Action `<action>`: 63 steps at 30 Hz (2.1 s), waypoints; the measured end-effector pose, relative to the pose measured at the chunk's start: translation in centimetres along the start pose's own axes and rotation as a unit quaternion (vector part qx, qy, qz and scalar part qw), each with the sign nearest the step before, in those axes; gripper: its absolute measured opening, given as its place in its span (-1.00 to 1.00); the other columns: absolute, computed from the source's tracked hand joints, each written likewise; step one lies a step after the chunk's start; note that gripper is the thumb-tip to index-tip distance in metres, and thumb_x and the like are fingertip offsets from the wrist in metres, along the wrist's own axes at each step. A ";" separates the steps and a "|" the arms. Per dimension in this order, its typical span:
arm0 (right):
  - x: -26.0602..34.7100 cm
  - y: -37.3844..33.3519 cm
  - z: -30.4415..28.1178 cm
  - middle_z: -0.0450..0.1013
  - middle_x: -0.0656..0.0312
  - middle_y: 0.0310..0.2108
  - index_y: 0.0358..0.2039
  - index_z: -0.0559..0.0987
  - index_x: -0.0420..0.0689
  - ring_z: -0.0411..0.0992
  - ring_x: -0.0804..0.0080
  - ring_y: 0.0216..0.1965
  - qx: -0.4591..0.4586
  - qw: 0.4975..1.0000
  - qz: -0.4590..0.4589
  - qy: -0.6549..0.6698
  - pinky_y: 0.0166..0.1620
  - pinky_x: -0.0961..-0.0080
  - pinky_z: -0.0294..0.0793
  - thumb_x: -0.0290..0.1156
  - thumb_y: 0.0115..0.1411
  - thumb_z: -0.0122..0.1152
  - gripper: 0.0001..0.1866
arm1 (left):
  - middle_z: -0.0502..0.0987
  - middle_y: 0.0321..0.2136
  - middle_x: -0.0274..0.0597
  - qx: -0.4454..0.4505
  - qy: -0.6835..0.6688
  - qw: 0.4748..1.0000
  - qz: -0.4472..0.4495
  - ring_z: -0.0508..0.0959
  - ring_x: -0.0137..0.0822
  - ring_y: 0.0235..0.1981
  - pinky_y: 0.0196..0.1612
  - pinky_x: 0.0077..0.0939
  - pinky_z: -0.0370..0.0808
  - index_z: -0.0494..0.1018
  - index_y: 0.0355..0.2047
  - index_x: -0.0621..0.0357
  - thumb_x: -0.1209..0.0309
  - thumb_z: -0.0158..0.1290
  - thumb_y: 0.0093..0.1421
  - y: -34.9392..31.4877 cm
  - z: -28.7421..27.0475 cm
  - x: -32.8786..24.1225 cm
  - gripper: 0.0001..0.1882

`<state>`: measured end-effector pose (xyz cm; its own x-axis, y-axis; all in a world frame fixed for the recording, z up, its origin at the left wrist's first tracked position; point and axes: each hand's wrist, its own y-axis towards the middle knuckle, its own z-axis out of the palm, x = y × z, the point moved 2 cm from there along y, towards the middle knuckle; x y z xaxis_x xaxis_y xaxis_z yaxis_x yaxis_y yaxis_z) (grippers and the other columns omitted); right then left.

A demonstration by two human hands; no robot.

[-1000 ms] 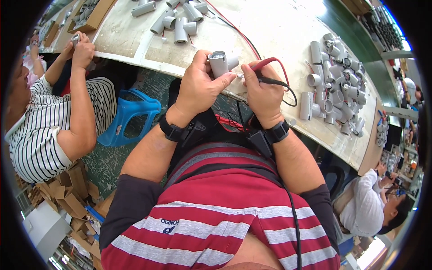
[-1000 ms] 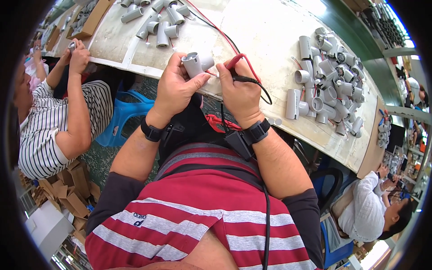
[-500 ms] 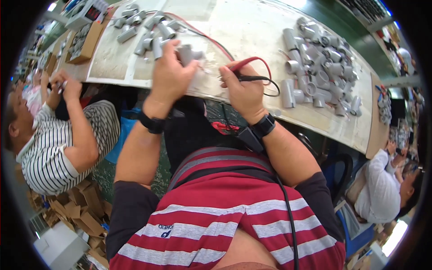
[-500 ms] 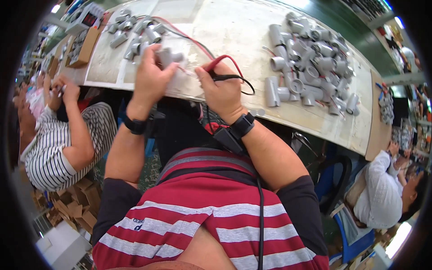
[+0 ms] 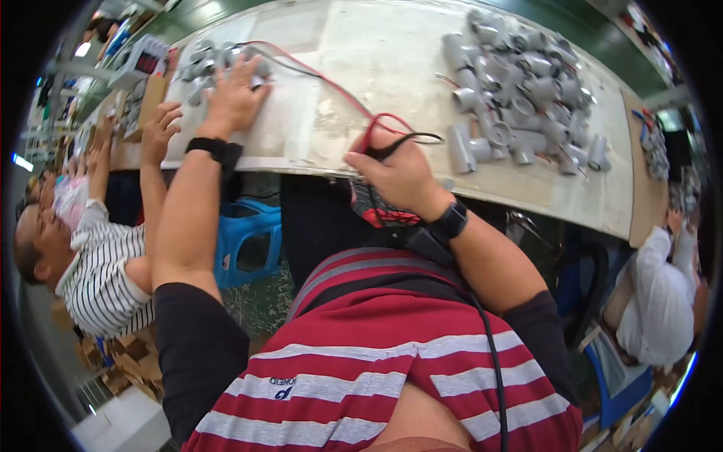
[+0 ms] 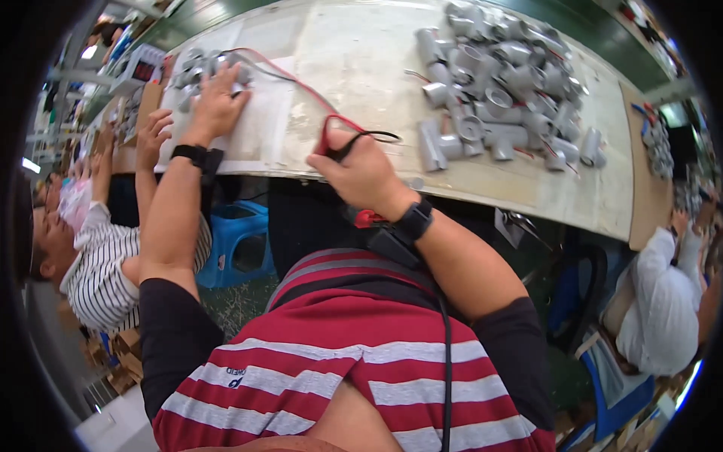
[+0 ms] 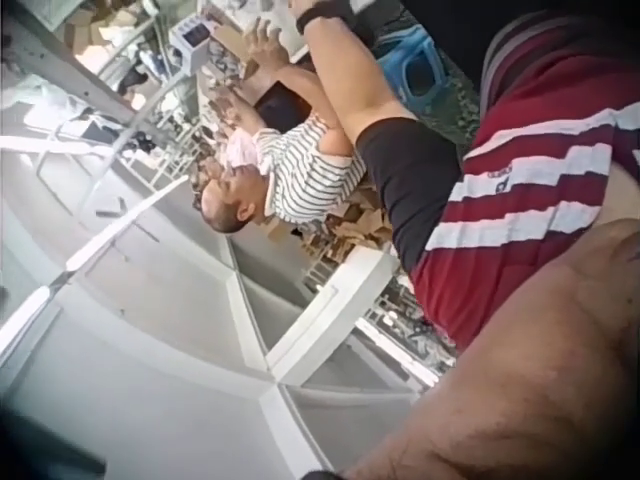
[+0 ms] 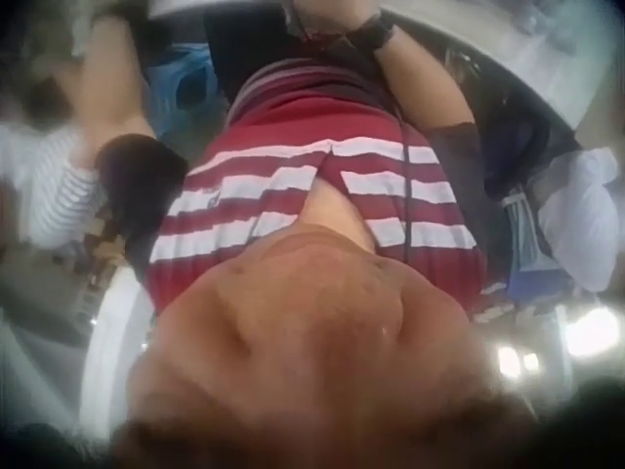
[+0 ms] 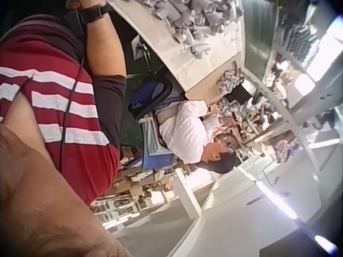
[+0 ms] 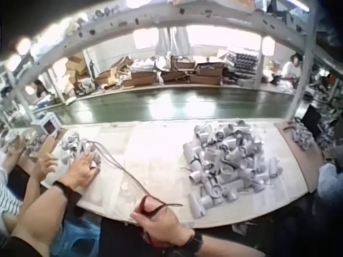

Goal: Testing small electronic components using multimeter probes at a quality control station.

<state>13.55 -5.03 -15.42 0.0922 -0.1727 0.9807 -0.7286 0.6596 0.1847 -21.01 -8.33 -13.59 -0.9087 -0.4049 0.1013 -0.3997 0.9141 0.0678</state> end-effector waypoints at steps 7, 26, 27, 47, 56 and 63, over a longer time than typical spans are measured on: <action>-1.0 0.2 -0.9 0.49 0.15 -0.46 -0.27 0.59 -0.16 0.46 0.31 -0.43 0.033 0.996 -0.055 -0.064 -0.29 0.36 0.46 -0.40 0.25 0.35 -0.86 | 0.48 0.23 0.01 -0.063 -0.213 0.946 0.235 0.46 0.08 0.23 0.27 -0.13 0.38 0.37 0.30 0.09 0.21 0.20 0.29 1.0 -9.9 -11.1 -0.40; 0.9 -2.7 -0.9 0.57 0.12 -0.31 -0.23 0.62 -0.11 0.53 0.09 -0.24 0.190 0.963 -0.112 -0.154 -0.13 0.28 0.50 -0.32 0.25 0.32 -0.83 | 0.55 -0.08 -0.18 0.121 -0.195 0.824 0.518 0.59 -0.09 -0.06 0.02 -0.27 0.57 0.52 0.11 -0.05 0.59 0.28 0.05 -3.5 -9.4 -26.8 -0.43; 1.2 -2.6 -0.7 0.57 0.13 -0.32 -0.22 0.62 -0.12 0.54 0.13 -0.27 0.194 0.962 -0.111 -0.158 -0.15 0.30 0.51 -0.33 0.25 0.32 -0.84 | 0.55 -0.08 -0.18 0.121 -0.191 0.831 0.508 0.59 -0.09 -0.06 0.02 -0.27 0.57 0.52 0.11 -0.05 0.59 0.28 0.05 -3.9 -9.6 -25.1 -0.43; -0.2 4.3 4.9 0.59 0.19 -0.43 -0.25 0.62 -0.31 0.56 0.50 -0.49 -0.098 0.985 0.130 0.049 -0.42 0.59 0.60 -0.38 0.30 0.36 -0.78 | 0.64 -0.11 -0.20 0.005 -0.819 0.568 -0.085 0.63 -0.42 -0.13 -0.04 -0.55 0.60 0.44 0.24 0.18 0.66 0.26 0.21 -17.3 -1.3 -9.5 -0.43; 0.1 4.4 5.3 0.60 0.23 -0.46 -0.29 0.65 -0.28 0.55 0.55 -0.50 -0.091 0.987 0.131 -0.009 -0.43 0.62 0.56 -0.35 0.27 0.40 -0.78 | 0.62 -0.09 -0.25 -0.001 -0.824 0.565 -0.040 0.61 -0.48 -0.10 0.01 -0.55 0.61 0.45 0.23 0.19 0.71 0.26 0.18 -17.6 -1.2 -9.8 -0.41; -0.4 4.2 5.5 0.62 0.26 -0.44 -0.31 0.66 -0.24 0.54 0.59 -0.49 -0.098 0.987 0.122 -0.036 -0.44 0.64 0.53 -0.34 0.27 0.40 -0.79 | 0.62 -0.09 -0.25 -0.002 -0.824 0.565 -0.036 0.61 -0.48 -0.10 0.01 -0.55 0.61 0.45 0.23 0.18 0.71 0.25 0.19 -17.7 -0.9 -10.0 -0.42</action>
<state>6.72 -6.25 -15.40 -0.1237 -0.0387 0.9916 -0.5778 0.8152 -0.0403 -4.77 -20.53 -14.92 0.2309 0.1311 -0.9641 -0.4447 0.8955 0.0153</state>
